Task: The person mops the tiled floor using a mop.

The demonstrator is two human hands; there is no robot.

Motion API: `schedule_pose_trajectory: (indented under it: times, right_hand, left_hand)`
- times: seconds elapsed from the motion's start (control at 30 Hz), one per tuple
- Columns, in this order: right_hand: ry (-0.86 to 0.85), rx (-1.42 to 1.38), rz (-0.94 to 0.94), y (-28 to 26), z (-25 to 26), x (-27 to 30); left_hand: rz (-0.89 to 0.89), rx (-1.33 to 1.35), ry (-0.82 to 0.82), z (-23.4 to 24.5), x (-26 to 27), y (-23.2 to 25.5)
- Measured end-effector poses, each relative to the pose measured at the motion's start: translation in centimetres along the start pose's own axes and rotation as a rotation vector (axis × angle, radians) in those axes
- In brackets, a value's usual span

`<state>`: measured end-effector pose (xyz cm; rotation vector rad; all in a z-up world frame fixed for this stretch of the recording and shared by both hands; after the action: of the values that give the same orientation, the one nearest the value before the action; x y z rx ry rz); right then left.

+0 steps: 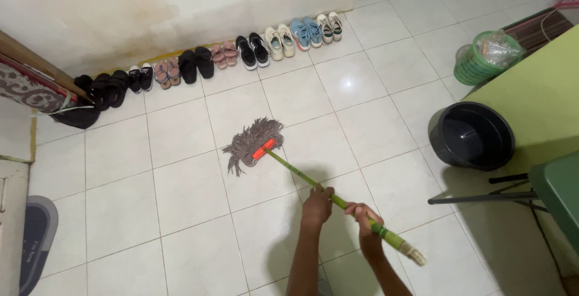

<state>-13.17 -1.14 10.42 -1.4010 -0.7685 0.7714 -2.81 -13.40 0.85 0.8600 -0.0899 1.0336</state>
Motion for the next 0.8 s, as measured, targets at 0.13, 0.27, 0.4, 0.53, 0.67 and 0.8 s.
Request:
schedule_pose_trajectory:
  times: [0.13, 0.27, 0.4, 0.53, 0.67, 0.8]
  right_hand:
    - [-0.086, -0.001, -0.047, 0.8, 1.4, 0.0]
    - [-0.080, -0.036, -0.095, 1.4, 1.5, 2.2]
    - [-0.065, -0.010, -0.117, 0.1, 0.7, 2.6]
    - [-0.089, 0.090, -0.059, -2.3, -0.2, 0.4]
    - [-0.123, 0.071, -0.026, -4.2, -0.1, -0.9]
    - [-0.127, 0.144, -0.132, -4.3, 0.9, -2.2]
  left_hand:
    - [-0.015, -0.007, 0.050, -1.7, -0.5, 0.1]
    - [-0.047, 0.006, 0.061, -2.8, 1.0, -0.6]
    - [-0.008, 0.014, 0.010, -2.5, 1.0, -0.8]
    - [-0.037, 0.004, 0.032, -1.3, 0.5, -0.3]
    - [-0.143, -0.019, 0.093, 0.7, -0.4, 0.9]
    - [-0.193, 0.014, 0.076, 0.8, -0.4, 1.9]
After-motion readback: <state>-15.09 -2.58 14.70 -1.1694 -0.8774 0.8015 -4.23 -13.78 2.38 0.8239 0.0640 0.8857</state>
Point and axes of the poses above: each hand's wrist, its own x-axis away from the middle knuckle, its own z-axis out of the back of the hand, y = z × x, the point moved 5 cm from there along -x, towards the middle knuckle, and after that the axes turned 2 degrees about -y, right-handed, at the moved point
